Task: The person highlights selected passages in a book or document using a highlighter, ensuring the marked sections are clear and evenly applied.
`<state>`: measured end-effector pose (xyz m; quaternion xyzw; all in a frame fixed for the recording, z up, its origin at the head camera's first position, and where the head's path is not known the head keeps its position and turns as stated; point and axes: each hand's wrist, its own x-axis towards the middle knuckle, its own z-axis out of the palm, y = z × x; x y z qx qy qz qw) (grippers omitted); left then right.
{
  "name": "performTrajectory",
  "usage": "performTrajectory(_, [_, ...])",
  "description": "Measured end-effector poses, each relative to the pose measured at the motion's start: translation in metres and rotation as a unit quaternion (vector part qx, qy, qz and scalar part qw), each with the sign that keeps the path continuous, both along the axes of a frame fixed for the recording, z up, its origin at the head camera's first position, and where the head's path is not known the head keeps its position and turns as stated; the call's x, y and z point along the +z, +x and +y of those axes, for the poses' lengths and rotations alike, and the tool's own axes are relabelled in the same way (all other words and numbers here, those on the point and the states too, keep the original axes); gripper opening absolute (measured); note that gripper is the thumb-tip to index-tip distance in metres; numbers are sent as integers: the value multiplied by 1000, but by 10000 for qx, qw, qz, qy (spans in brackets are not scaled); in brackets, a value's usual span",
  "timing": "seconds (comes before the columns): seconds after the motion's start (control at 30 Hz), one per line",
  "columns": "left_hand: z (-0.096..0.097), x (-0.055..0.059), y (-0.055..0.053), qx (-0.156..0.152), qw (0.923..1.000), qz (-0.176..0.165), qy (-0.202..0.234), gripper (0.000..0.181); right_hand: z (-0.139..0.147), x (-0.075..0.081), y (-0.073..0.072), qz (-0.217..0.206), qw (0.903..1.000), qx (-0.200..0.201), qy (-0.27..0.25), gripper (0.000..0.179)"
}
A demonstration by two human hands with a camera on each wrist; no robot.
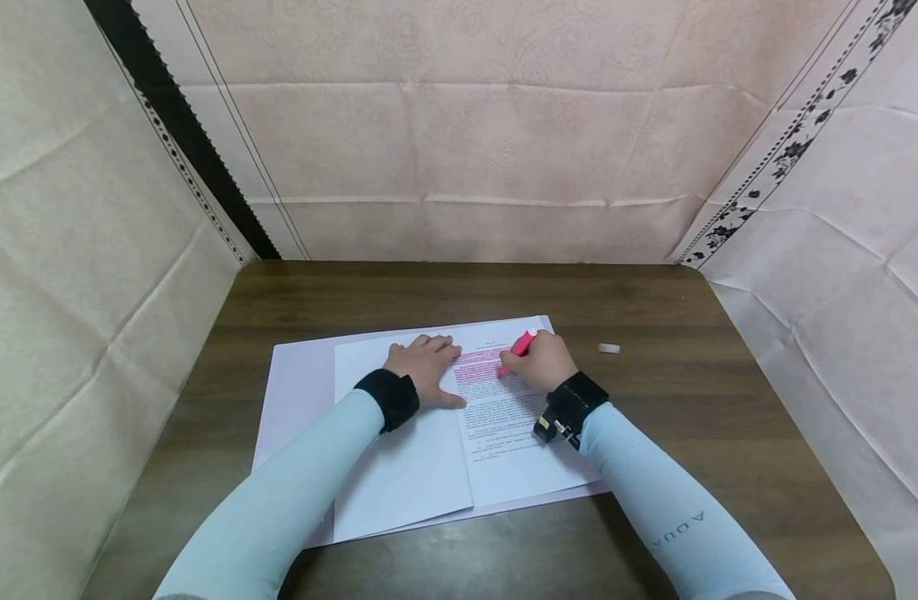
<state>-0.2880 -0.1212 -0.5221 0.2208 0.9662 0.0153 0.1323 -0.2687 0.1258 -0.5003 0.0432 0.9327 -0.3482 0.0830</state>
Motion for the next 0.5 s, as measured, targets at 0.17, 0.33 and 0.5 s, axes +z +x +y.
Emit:
performTrajectory(0.17, [0,-2,0,6,10000,9,4,112,3,0,0,24,10000,28,-11,33])
performTrajectory(0.33, [-1,-4,-1,-25,10000,62,-51,113,6,0,-1,2,10000,51,-8,33])
performTrajectory(0.5, [-1,-4,-2,-32,10000,58,-30,113,7,0,-2,-33,10000,28,49,34])
